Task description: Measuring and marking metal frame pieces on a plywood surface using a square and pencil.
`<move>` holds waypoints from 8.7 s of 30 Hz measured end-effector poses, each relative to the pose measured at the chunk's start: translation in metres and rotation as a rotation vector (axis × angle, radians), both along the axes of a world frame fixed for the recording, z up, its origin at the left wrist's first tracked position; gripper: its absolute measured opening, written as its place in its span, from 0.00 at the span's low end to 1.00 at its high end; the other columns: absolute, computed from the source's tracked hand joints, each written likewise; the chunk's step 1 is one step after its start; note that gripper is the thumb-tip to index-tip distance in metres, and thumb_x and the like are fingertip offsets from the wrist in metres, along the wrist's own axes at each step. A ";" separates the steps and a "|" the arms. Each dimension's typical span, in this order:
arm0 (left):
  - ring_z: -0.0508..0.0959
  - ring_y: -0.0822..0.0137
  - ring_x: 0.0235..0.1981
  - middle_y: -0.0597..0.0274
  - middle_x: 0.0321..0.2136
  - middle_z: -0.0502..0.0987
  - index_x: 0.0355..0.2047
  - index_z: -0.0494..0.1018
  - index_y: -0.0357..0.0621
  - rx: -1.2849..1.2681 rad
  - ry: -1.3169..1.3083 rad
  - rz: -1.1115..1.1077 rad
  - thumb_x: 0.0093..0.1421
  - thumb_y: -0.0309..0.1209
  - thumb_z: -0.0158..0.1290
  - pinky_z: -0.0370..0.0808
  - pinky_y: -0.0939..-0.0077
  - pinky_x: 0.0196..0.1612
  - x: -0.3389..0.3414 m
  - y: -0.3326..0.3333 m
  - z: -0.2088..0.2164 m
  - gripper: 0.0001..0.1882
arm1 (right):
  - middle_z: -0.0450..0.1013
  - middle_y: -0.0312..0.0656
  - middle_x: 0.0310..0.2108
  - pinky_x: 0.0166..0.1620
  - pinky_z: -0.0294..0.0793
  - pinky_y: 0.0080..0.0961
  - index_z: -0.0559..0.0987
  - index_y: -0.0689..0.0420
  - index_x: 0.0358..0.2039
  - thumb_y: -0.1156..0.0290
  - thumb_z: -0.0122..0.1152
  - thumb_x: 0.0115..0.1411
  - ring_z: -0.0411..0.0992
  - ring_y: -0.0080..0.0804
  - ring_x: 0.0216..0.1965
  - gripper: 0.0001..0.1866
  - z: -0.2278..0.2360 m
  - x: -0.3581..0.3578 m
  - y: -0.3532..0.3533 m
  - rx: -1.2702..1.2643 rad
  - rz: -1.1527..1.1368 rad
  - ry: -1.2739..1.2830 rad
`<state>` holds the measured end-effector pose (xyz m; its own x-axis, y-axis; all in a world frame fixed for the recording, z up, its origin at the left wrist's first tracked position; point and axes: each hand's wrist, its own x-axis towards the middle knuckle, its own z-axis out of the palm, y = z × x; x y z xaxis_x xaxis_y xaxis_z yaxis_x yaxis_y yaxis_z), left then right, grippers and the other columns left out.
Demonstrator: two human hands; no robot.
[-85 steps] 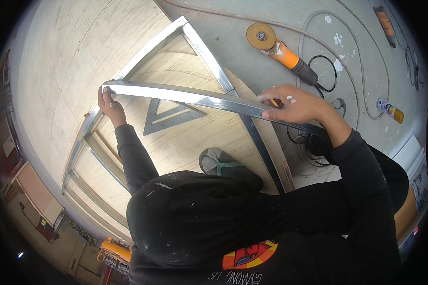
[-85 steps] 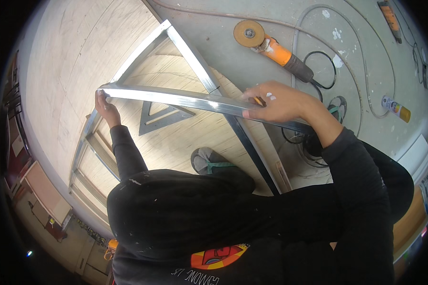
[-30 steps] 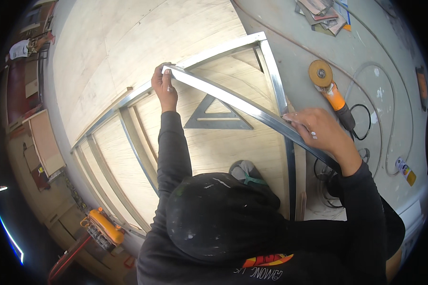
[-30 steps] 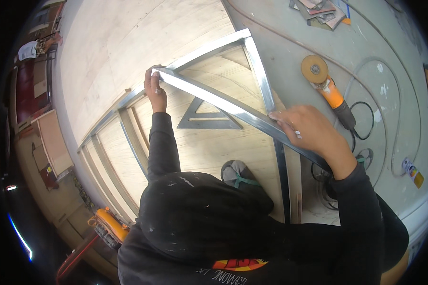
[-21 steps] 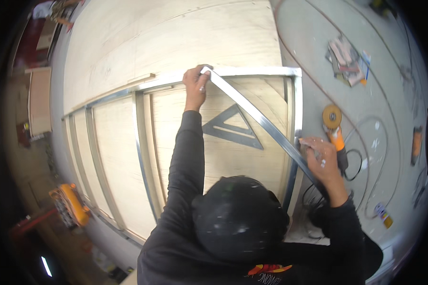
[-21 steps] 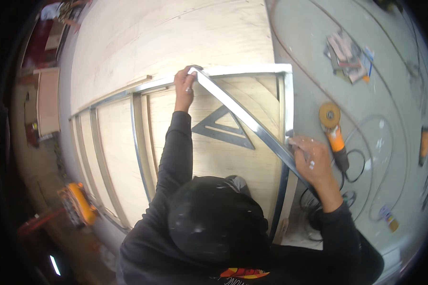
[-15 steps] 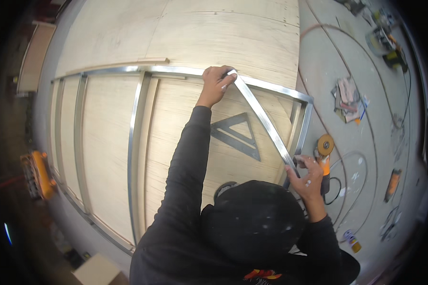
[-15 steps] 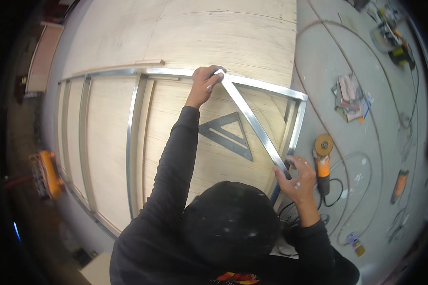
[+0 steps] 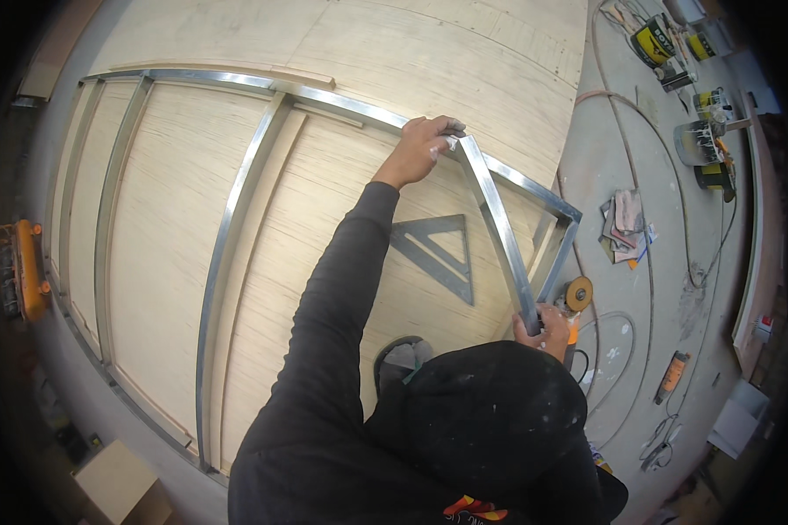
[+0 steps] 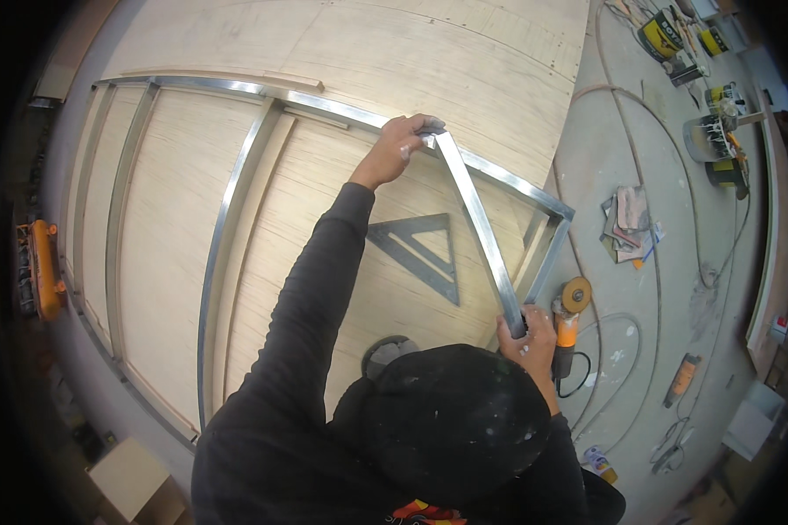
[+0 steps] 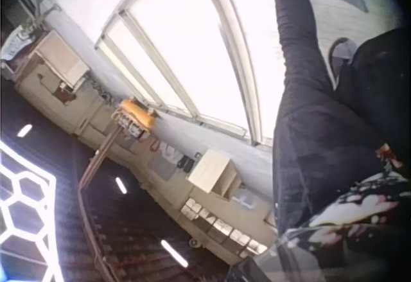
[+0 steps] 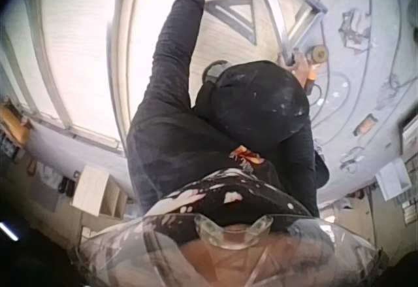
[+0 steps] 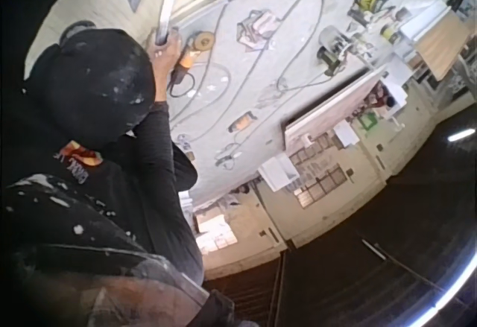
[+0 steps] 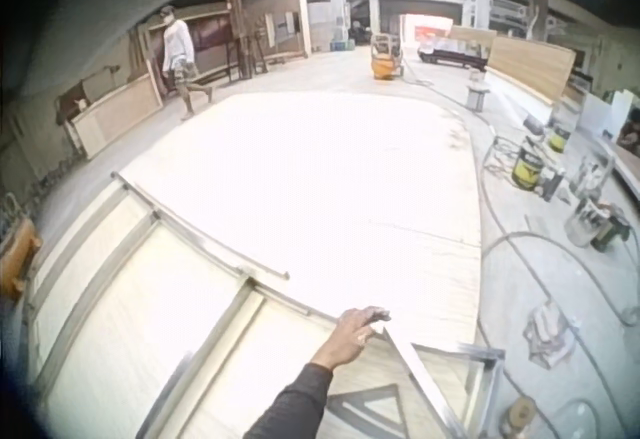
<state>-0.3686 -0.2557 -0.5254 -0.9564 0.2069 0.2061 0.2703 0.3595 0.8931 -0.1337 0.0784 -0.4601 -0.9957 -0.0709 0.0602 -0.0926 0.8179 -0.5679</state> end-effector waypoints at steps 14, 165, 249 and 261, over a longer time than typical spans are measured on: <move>0.77 0.66 0.46 0.68 0.40 0.83 0.42 0.83 0.52 -0.411 0.086 0.063 0.38 0.55 0.74 0.60 0.57 0.65 0.005 -0.014 0.005 0.33 | 0.75 0.52 0.34 0.42 0.76 0.40 0.80 0.64 0.35 0.76 0.75 0.46 0.76 0.55 0.38 0.15 0.018 -0.005 -0.018 0.115 0.016 -0.120; 0.62 0.34 0.62 0.24 0.58 0.63 0.61 0.59 0.16 -0.585 0.083 0.087 0.50 0.52 0.69 0.61 0.48 0.65 0.147 0.143 0.080 0.54 | 0.72 0.54 0.29 0.43 0.73 0.47 0.82 0.64 0.29 0.69 0.66 0.48 0.72 0.55 0.38 0.12 -0.006 -0.012 -0.006 0.130 0.030 -0.163; 0.82 0.31 0.42 0.22 0.36 0.79 0.37 0.80 0.19 -1.444 -0.120 -0.620 0.52 0.79 0.49 0.72 0.50 0.59 0.107 0.173 0.106 0.58 | 0.82 0.49 0.33 0.40 0.80 0.43 0.86 0.57 0.32 0.78 0.61 0.53 0.81 0.49 0.38 0.08 0.020 -0.009 0.068 0.062 0.322 -0.443; 0.85 0.44 0.37 0.43 0.29 0.83 0.31 0.85 0.35 -1.416 -0.310 -0.540 0.50 0.78 0.52 0.80 0.56 0.46 0.110 0.188 0.123 0.49 | 0.78 0.52 0.25 0.33 0.78 0.45 0.80 0.58 0.36 0.73 0.60 0.56 0.78 0.53 0.30 0.07 0.046 0.034 0.060 -0.016 0.160 0.015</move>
<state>-0.2582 -0.0675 -0.4020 -0.6728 0.3783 -0.6358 0.5172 0.8550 -0.0386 -0.0997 0.1381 -0.4145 -0.9706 -0.2279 0.0771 -0.2298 0.7829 -0.5782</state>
